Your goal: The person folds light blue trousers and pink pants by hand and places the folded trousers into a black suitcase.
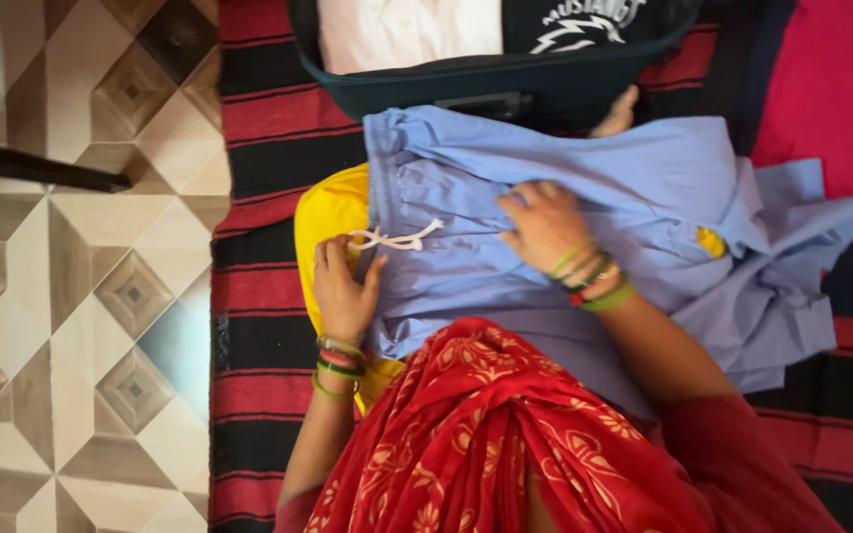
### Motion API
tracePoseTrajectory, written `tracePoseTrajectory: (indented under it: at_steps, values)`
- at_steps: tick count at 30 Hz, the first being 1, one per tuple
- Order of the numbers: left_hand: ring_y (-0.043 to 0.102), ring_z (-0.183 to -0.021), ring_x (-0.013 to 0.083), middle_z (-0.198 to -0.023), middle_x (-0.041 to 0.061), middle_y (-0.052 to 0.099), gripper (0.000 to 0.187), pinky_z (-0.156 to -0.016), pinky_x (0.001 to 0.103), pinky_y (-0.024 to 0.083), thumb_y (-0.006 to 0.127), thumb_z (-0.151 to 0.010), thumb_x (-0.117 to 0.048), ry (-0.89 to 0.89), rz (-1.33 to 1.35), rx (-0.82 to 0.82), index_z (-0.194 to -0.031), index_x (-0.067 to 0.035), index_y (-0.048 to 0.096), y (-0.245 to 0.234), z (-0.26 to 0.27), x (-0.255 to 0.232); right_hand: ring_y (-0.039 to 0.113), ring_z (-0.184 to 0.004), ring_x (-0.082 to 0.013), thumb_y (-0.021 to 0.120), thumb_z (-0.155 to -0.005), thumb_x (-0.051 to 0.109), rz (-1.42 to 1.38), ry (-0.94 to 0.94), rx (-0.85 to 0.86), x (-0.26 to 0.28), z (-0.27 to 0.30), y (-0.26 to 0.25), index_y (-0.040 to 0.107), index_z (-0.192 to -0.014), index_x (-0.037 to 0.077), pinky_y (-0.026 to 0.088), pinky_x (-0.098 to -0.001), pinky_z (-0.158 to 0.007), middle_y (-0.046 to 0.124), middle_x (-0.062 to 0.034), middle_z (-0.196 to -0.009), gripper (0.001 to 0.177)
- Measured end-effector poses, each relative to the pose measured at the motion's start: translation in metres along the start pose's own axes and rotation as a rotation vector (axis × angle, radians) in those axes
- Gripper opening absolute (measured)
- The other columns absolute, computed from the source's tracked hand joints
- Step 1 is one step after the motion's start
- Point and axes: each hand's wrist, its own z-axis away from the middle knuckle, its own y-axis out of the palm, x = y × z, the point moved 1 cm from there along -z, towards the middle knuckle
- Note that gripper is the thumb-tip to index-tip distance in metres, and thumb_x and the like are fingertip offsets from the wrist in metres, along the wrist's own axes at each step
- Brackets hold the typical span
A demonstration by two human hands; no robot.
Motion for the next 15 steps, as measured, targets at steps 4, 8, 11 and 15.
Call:
tracePoseTrajectory:
  at_steps: [4, 8, 11, 15]
  values:
    - [0.063, -0.094, 0.0455, -0.108, 0.023, 0.065, 0.058, -0.077, 0.049, 0.051, 0.084, -0.08, -0.022, -0.074, -0.023, 0.198, -0.128, -0.003, 0.058, 0.001, 0.006, -0.014, 0.053, -0.125, -0.0355, 0.081, -0.081, 0.028, 0.13, 0.154, -0.216, -0.03, 0.064, -0.045, 0.071, -0.121, 0.01, 0.04, -0.0515, -0.109, 0.061, -0.0143, -0.132, 0.045]
    - [0.067, -0.102, 0.0402, -0.113, 0.019, 0.07, 0.043, -0.087, 0.046, 0.054, 0.08, -0.085, -0.011, -0.016, 0.092, 0.19, -0.125, -0.007, 0.065, 0.005, 0.003, 0.011, 0.048, -0.135, -0.0348, 0.082, -0.081, 0.027, 0.204, 0.228, -0.312, -0.023, 0.105, -0.068, 0.072, -0.119, 0.011, 0.034, -0.0553, -0.115, 0.056, -0.0152, -0.143, 0.043]
    - [0.067, -0.091, 0.0373, -0.1, 0.016, 0.07, 0.039, -0.081, 0.044, 0.052, 0.084, -0.079, -0.008, -0.213, 0.031, 0.144, -0.116, -0.007, 0.072, -0.008, -0.011, 0.046, 0.044, -0.138, -0.0404, 0.082, -0.079, 0.026, 0.183, 0.26, -0.379, -0.022, 0.121, -0.077, 0.072, -0.122, 0.01, 0.031, -0.058, -0.114, 0.053, -0.0176, -0.147, 0.046]
    - [0.066, -0.102, 0.0397, -0.11, 0.017, 0.07, 0.036, -0.09, 0.047, 0.051, 0.084, -0.082, -0.002, -0.044, -0.146, -0.008, -0.116, -0.006, 0.07, -0.05, -0.028, 0.099, 0.044, -0.138, -0.0447, 0.081, -0.085, 0.022, 0.158, 0.332, -0.44, -0.043, 0.153, -0.088, 0.069, -0.13, 0.008, 0.036, -0.0563, -0.117, 0.05, -0.0204, -0.152, 0.048]
